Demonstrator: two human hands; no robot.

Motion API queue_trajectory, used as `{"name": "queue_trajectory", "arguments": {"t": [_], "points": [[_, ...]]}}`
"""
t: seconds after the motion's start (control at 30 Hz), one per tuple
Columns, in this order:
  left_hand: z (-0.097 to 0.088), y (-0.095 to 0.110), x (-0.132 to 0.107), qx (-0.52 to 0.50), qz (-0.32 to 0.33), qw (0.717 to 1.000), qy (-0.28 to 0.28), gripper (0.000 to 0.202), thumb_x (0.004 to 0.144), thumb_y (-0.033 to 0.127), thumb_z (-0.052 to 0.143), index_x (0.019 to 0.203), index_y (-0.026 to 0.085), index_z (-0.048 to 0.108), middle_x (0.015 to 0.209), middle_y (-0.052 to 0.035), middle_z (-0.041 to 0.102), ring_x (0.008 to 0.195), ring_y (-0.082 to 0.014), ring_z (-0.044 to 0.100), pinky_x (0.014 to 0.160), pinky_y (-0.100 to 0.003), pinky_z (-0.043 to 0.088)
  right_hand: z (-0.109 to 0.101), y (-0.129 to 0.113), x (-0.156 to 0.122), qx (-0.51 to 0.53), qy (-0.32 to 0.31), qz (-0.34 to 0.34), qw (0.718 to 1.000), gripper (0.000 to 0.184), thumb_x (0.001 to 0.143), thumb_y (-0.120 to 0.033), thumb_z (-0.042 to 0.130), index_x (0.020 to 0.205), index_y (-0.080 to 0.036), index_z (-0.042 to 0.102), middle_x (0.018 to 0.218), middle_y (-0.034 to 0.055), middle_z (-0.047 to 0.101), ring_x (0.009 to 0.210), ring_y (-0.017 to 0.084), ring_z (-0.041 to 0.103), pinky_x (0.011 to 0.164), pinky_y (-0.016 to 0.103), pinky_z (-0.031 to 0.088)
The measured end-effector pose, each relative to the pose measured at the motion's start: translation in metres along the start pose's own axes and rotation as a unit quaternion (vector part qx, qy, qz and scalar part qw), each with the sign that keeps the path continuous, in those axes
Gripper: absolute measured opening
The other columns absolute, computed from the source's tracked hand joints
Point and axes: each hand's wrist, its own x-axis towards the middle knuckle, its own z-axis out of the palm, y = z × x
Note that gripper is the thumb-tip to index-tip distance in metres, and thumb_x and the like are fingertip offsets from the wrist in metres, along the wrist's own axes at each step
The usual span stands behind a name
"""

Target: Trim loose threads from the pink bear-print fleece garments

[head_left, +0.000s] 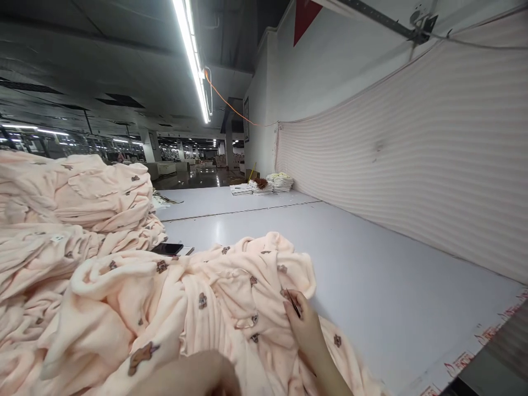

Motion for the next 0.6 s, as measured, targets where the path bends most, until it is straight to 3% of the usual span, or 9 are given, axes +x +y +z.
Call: {"name": "queue_trajectory", "arguments": {"t": [0.03,0.07,0.17,0.23,0.3,0.4,0.43,0.5,0.6], "points": [[-0.011,0.009,0.008,-0.010,0.022,0.999,0.030,0.016,0.076,0.020,0.060,0.086,0.028,0.070,0.083,0.0049,0.071,0.073,-0.0160,0.067,0.062,-0.023,0.052,0.002,-0.002,-0.010,0.011,0.004,0.003,1.000,0.027,0.082,-0.038,0.056,0.097,-0.017,0.066,0.104,0.0111,0.071,0.100,0.026,0.063,0.090,0.037,0.048],[-0.021,0.018,0.018,-0.018,0.047,0.994,0.101,0.023,0.080,0.018,0.054,0.094,0.029,0.068,0.092,0.0034,0.071,0.082,-0.0160,0.067,0.070,-0.024,0.053,0.005,-0.004,-0.022,0.027,0.005,0.010,1.000,0.030,0.083,-0.040,0.056,0.098,-0.017,0.066,0.102,0.0109,0.071,0.098,0.025,0.065,0.087,0.035,0.050],[-0.035,0.039,0.056,0.010,0.131,0.951,0.280,0.032,0.087,0.022,0.046,0.115,0.026,0.060,0.123,-0.0047,0.061,0.112,-0.0190,0.056,0.095,-0.032,0.046,0.013,-0.011,-0.057,0.097,-0.028,0.063,0.993,0.042,0.079,-0.055,0.059,0.093,-0.016,0.068,0.081,0.0081,0.074,0.074,0.023,0.069,0.066,0.031,0.054],[-0.028,0.045,0.079,0.058,0.155,0.946,0.278,0.032,0.085,0.023,0.049,0.116,0.025,0.059,0.121,-0.0069,0.061,0.111,-0.0219,0.056,0.096,-0.037,0.045,0.008,-0.014,-0.068,0.114,-0.033,0.086,0.989,0.047,0.071,-0.062,0.064,0.082,-0.017,0.070,0.068,0.0064,0.072,0.062,0.023,0.067,0.056,0.030,0.053],[-0.010,0.045,0.093,0.109,0.149,0.953,0.239,0.030,0.083,0.022,0.052,0.112,0.025,0.061,0.104,-0.0051,0.067,0.097,-0.0235,0.060,0.088,-0.041,0.046,-0.010,-0.016,-0.064,0.090,0.056,0.072,0.992,0.045,0.070,-0.062,0.064,0.078,-0.018,0.070,0.069,0.0071,0.072,0.067,0.025,0.066,0.062,0.031,0.053],[0.018,0.043,0.098,0.158,0.122,0.960,0.195,0.032,0.082,0.026,0.052,0.113,0.025,0.058,0.083,-0.0022,0.069,0.081,-0.0251,0.061,0.078,-0.043,0.046,-0.042,-0.017,-0.034,0.062,0.197,0.077,0.975,0.041,0.074,-0.056,0.064,0.095,-0.020,0.067,0.093,0.0085,0.072,0.094,0.027,0.063,0.084,0.033,0.048],[0.024,0.043,0.097,0.162,0.116,0.964,0.177,0.031,0.081,0.028,0.052,0.112,0.025,0.058,0.079,-0.0017,0.068,0.078,-0.0251,0.061,0.075,-0.042,0.046,-0.048,-0.017,-0.022,0.070,0.184,0.095,0.976,0.042,0.074,-0.054,0.066,0.100,-0.021,0.066,0.099,0.0078,0.071,0.097,0.027,0.062,0.088,0.034,0.046],[0.032,0.044,0.095,0.161,0.109,0.969,0.150,0.023,0.081,0.028,0.052,0.102,0.024,0.061,0.076,-0.0024,0.067,0.076,-0.0247,0.062,0.072,-0.040,0.046,-0.051,-0.012,-0.002,0.089,0.153,0.116,0.977,0.042,0.070,-0.052,0.070,0.097,-0.019,0.067,0.086,0.0060,0.072,0.086,0.025,0.065,0.080,0.035,0.048],[0.038,0.043,0.096,0.173,0.112,0.965,0.164,0.011,0.078,0.024,0.054,0.081,0.022,0.064,0.090,-0.0063,0.065,0.083,-0.0239,0.061,0.075,-0.039,0.046,-0.037,0.002,0.012,0.130,0.133,0.135,0.973,0.039,0.072,-0.052,0.067,0.089,-0.017,0.067,0.070,0.0031,0.070,0.069,0.023,0.068,0.064,0.032,0.052]]}}
